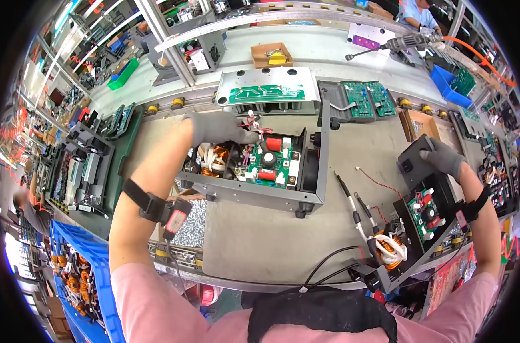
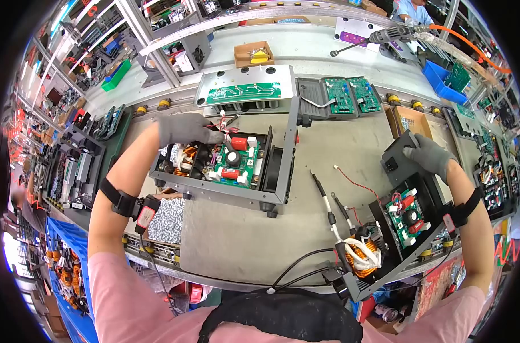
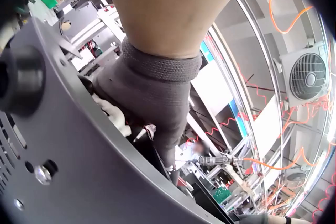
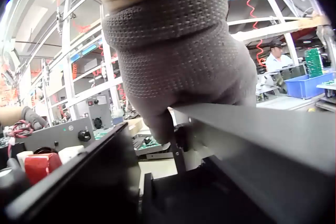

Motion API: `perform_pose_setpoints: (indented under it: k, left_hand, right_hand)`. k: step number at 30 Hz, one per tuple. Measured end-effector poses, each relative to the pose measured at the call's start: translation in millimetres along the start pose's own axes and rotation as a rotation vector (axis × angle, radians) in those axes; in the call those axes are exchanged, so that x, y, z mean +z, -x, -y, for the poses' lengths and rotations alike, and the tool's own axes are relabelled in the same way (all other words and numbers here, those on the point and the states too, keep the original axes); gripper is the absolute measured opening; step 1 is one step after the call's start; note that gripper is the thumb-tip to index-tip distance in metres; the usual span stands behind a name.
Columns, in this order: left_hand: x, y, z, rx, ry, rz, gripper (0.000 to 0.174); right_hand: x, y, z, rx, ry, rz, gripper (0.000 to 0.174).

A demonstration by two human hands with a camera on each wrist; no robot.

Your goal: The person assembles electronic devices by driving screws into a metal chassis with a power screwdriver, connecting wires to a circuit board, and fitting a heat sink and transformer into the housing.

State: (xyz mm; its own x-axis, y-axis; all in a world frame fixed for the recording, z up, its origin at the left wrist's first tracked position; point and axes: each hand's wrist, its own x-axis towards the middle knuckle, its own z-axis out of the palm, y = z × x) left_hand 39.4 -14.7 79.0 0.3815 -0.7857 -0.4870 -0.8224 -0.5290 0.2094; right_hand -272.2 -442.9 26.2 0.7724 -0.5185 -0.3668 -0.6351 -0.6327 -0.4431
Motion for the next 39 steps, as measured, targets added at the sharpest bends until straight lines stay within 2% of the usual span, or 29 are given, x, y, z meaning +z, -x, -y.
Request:
perform_pose_setpoints:
  k: [1,2,3,4,5,6,8,10,12,13,14,16,17,18,20,21,22,24,25,26,28,29,30,32,34,35,37,38,39]
  left_hand:
    - [-5.0,-5.8,-5.8,-0.127,-0.086,0.111,0.075]
    - [0.2,-7.8,-0.1,-0.124,-0.085,0.113,0.075]
    - [7.2,-10.8,7.7,-0.055,-0.064,0.043,0.074]
    - [12.3,-13.7,15.1,0.019,-0.045,-0.027,0.074]
    - [17.1,-6.6,13.9,0.038,0.072,-0.113,0.072]
    - [17.3,-0.3,8.1,0.05,0.069,-0.113,0.072]
    - [13.6,9.2,-2.9,0.046,0.09,-0.155,0.07]
    - [15.5,6.8,2.8,0.127,0.028,-0.17,0.067]
    - [15.2,16.8,-11.1,-0.195,0.195,-0.267,0.048]
    - [31.8,10.1,6.0,-0.18,0.409,-0.402,0.056]
    - [38.4,17.1,-4.8,-0.173,0.41,-0.389,0.056]
    - [48.8,46.7,-34.4,-0.22,0.383,-0.632,0.056]
    - [54.7,55.5,-46.8,-0.223,0.357,-0.691,0.056]
    - [61.0,62.4,-56.3,-0.224,0.329,-0.749,0.057]
    - [87.9,68.5,-53.5,-0.091,0.179,-0.933,0.054]
    - [89.8,76.0,-64.7,-0.083,0.176,-0.885,0.051]
    - [89.9,84.6,-77.4,-0.074,0.174,-0.835,0.048]
    - [94.3,92.6,-96.7,-0.08,0.187,-0.682,0.044]
    - [113.3,89.2,-97.0,0.054,0.171,-0.78,0.042]
    - [124.9,94.6,-101.8,0.098,0.062,-0.819,0.041]
    - [151.7,101.0,-107.4,0.137,-0.103,-0.894,0.041]
    - [159.5,97.8,-109.5,0.124,-0.126,-0.966,0.042]
    - [161.9,99.5,-112.5,0.118,-0.127,-0.957,0.042]
    - [163.5,102.8,-118.3,0.081,-0.08,-0.971,0.038]
    - [181.4,106.7,-113.5,0.165,-0.159,-1.086,0.034]
    - [189.3,113.9,-118.5,0.152,-0.145,-1.095,0.033]
    - [208.6,128.4,-128.3,0.139,-0.149,-1.127,0.033]
    - [220.3,133.8,-131.6,0.138,-0.164,-1.157,0.034]
    - [233.2,138.0,-130.6,0.137,-0.186,-1.116,0.036]
  right_hand:
    - [2.2,-7.5,-10.7,0.002,0.003,0.0,0.046]
    - [4.6,-15.1,-23.9,-0.039,-0.188,0.058,0.045]
    - [5.7,-15.0,-27.5,-0.078,-0.381,0.112,0.043]
    - [6.4,-11.4,-28.2,-0.069,-0.384,0.104,0.043]
    - [9.6,-5.6,-19.6,-0.003,-0.494,0.056,0.042]
    - [9.2,0.4,-16.4,0.061,-0.601,0.004,0.041]
    - [-0.1,14.7,-34.7,0.04,-0.699,-0.037,0.042]
    - [-14.9,41.2,-53.7,-0.159,-0.907,-0.293,0.046]
    - [-22.1,85.7,-54.8,-0.285,-0.913,-0.391,0.049]
    - [-14.2,101.9,-65.6,-0.327,-0.957,-0.499,0.051]
    - [-8.0,113.4,-88.6,-0.312,-0.956,-0.502,0.051]
    - [2.6,124.5,-134.7,-0.405,-1.018,-0.533,0.052]
    - [2.5,138.2,-132.7,-0.437,-1.039,-0.46,0.054]
    - [0.7,150.9,-149.2,-0.313,-1.222,-0.4,0.057]
    - [-15.7,158.4,-164.0,-0.432,-1.079,-0.295,0.06]
    - [-24.7,156.8,-168.1,-0.343,-0.943,-0.372,0.061]
    - [-32.1,150.8,-166.0,-0.154,-0.707,-0.465,0.06]
    - [-47.4,140.6,-140.4,-0.13,-0.505,-0.333,0.055]
    - [-54.9,127.0,-154.1,-0.055,-0.397,-0.37,0.051]
    - [-57.3,117.4,-167.3,0.018,-0.289,-0.405,0.047]
    - [-52.5,124.4,-144.8,0.004,-0.258,-0.436,0.04]
    - [-47.6,126.8,-143.2,-0.01,-0.347,-0.463,0.038]
    - [-41.7,128.8,-142.8,-0.022,-0.434,-0.488,0.036]
    - [-25.8,148.4,-170.8,-0.045,-0.539,-0.582,0.033]
    - [-16.6,180.0,-204.7,-0.036,-0.505,-0.691,0.032]
    - [-9.4,201.1,-217.6,0.004,-0.485,-0.72,0.034]
    - [20.5,242.4,-235.7,0.034,-0.639,-0.898,0.036]
    - [35.0,260.7,-262.7,0.121,-0.72,-0.922,0.037]
    - [61.1,277.7,-282.7,0.15,-0.403,-1.101,0.038]
